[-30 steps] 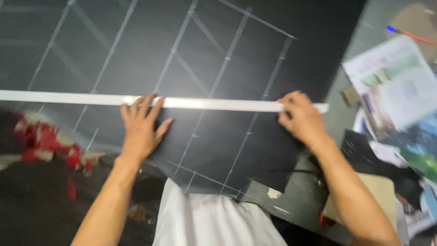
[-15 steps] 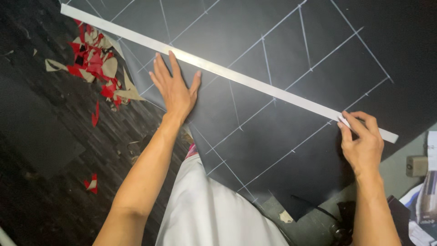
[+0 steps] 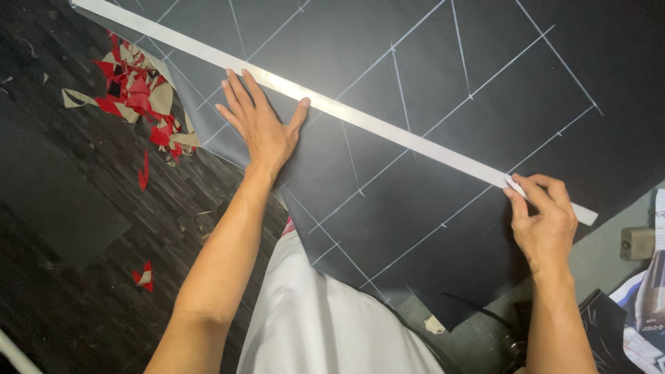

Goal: The person uses a white marker and a long straightedge to draw straight lines on a large black sheet. They measure with a tape measure, mark points, and repeatedly draw lines across the surface, occasionally erasing marks with an eraser.

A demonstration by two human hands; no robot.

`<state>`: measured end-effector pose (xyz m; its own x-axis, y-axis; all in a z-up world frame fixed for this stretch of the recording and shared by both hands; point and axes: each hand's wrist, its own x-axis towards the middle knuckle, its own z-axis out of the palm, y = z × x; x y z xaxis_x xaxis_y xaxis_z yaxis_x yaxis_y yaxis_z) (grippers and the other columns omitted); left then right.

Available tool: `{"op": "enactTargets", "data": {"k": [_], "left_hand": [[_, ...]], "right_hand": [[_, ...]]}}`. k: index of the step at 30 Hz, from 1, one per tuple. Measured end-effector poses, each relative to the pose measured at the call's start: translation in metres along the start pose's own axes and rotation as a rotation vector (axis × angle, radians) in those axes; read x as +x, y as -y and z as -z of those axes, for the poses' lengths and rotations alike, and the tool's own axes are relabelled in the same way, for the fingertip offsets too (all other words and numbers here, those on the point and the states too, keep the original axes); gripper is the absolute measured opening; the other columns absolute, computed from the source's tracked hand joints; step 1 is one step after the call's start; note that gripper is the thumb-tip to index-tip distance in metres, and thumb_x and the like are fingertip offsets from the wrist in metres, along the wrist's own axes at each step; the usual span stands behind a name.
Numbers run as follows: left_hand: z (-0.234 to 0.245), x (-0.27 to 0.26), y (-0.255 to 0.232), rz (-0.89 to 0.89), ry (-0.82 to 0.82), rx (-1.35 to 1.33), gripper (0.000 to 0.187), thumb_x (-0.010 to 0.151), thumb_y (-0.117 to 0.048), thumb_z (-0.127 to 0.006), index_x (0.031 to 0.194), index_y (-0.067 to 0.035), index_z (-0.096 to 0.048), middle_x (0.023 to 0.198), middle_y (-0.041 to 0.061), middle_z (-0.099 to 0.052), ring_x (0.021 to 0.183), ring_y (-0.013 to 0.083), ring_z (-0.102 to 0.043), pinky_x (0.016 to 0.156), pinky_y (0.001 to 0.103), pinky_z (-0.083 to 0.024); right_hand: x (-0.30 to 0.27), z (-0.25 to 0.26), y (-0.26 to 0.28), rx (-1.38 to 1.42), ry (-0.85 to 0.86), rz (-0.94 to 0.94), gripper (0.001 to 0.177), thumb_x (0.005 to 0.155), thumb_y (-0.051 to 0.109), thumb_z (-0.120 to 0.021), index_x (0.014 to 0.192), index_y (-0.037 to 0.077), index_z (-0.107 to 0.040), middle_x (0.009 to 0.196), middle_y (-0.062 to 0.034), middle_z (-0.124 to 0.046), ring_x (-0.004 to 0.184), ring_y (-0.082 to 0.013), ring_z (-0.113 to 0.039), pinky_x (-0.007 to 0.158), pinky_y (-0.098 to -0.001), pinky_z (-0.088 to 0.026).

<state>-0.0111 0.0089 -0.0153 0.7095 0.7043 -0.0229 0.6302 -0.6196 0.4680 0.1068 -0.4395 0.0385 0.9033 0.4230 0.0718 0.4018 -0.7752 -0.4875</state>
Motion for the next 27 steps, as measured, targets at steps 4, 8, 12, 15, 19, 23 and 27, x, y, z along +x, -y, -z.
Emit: {"op": "enactTargets", "data": {"k": [4,8,12,15,19,23,27], "left_hand": [[0.0,0.001,0.003,-0.006,-0.015,0.002,0.123,0.09,-0.063,-0.077,0.159,0.012,-0.009,0.167,0.034,0.0,0.156,0.0496,0.006,0.121,0.069,0.009],[-0.003,-0.002,0.003,0.001,-0.015,-0.009,0.123,0.091,-0.064,-0.077,0.161,0.012,-0.009,0.168,0.034,-0.001,0.157,0.0494,0.006,0.122,0.069,0.009],[-0.004,0.001,0.003,0.0,-0.021,0.016,0.124,0.09,-0.065,-0.077,0.159,0.012,-0.009,0.167,0.035,-0.001,0.156,0.0496,0.006,0.121,0.07,0.009],[-0.004,0.0,0.004,0.004,-0.023,0.016,0.124,0.09,-0.065,-0.077,0.16,0.011,-0.009,0.167,0.034,0.0,0.156,0.0493,0.006,0.121,0.069,0.009],[-0.004,0.002,0.002,0.02,-0.011,0.016,0.124,0.089,-0.065,-0.077,0.16,0.011,-0.008,0.167,0.033,0.0,0.156,0.0485,0.007,0.121,0.069,0.009],[-0.002,0.002,-0.001,0.031,0.007,0.029,0.126,0.089,-0.067,-0.076,0.16,0.011,-0.007,0.168,0.033,0.001,0.156,0.0486,0.008,0.121,0.069,0.01],[0.003,0.002,-0.006,0.046,0.05,0.033,0.136,0.083,-0.072,-0.078,0.158,0.014,-0.005,0.166,0.036,0.003,0.154,0.0506,0.011,0.119,0.07,0.012]], "right_hand": [[-0.003,-0.001,0.003,0.017,0.004,-0.018,0.02,0.101,0.013,-0.08,0.12,0.01,-0.078,0.12,-0.0074,-0.069,0.107,-0.0239,-0.069,0.09,-0.0352,-0.055],[-0.005,-0.001,0.003,0.036,-0.012,-0.007,0.018,0.103,0.014,-0.081,0.12,0.011,-0.078,0.121,-0.007,-0.069,0.102,-0.0213,-0.07,0.092,-0.0349,-0.056],[-0.003,-0.002,0.003,0.014,-0.016,-0.012,0.018,0.102,0.014,-0.081,0.12,0.011,-0.078,0.121,-0.0072,-0.069,0.1,-0.0216,-0.07,0.089,-0.0354,-0.055],[-0.003,-0.003,0.002,0.021,-0.011,-0.026,0.019,0.102,0.015,-0.081,0.12,0.011,-0.078,0.121,-0.0072,-0.069,0.103,-0.022,-0.07,0.089,-0.0351,-0.055],[0.0,-0.003,0.001,0.007,-0.016,-0.01,0.018,0.103,0.015,-0.081,0.121,0.011,-0.078,0.121,-0.0071,-0.068,0.101,-0.0212,-0.071,0.089,-0.0348,-0.055],[0.001,-0.004,-0.001,0.023,-0.011,-0.03,0.018,0.103,0.015,-0.081,0.121,0.012,-0.078,0.122,-0.0066,-0.068,0.104,-0.0218,-0.071,0.088,-0.0343,-0.055],[0.001,-0.004,-0.001,0.03,0.001,-0.048,0.018,0.103,0.015,-0.08,0.12,0.012,-0.078,0.122,-0.0063,-0.068,0.105,-0.0213,-0.071,0.089,-0.0343,-0.055]]}}
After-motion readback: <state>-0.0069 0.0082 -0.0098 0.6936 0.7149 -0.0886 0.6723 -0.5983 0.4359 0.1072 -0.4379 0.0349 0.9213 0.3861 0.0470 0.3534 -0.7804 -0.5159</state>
